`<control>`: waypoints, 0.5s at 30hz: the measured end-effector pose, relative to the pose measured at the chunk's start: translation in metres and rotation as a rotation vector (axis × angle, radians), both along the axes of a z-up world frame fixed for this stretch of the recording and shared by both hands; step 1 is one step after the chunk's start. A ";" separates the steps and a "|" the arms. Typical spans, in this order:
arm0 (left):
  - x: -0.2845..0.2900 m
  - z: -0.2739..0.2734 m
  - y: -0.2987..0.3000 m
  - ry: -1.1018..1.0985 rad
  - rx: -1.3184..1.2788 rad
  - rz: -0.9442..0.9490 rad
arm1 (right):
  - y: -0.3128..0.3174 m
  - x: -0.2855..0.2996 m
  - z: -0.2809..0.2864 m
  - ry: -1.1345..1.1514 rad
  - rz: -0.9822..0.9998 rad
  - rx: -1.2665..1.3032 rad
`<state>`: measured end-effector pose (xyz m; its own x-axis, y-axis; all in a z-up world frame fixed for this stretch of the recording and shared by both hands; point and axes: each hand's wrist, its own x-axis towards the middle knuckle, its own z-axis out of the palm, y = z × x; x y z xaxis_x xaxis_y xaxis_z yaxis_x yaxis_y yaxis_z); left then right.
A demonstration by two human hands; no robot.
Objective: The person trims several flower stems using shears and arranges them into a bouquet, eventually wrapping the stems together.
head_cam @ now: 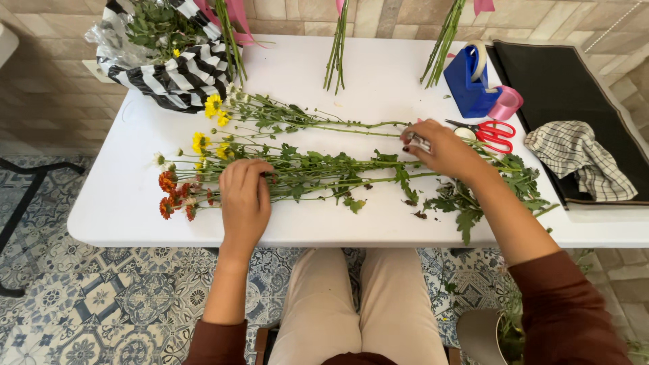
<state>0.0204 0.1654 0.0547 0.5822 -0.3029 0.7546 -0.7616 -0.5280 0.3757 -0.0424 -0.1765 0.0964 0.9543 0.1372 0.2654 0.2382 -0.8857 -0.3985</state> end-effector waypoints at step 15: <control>-0.039 -0.037 -0.039 0.176 -0.007 -0.069 | -0.002 0.001 -0.044 0.013 0.081 -0.158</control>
<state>-0.0187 0.1264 0.0176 0.6836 -0.3413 0.6452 -0.7180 -0.4736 0.5101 -0.0414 -0.1789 0.0525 0.9416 0.2533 0.2221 0.3074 -0.9156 -0.2592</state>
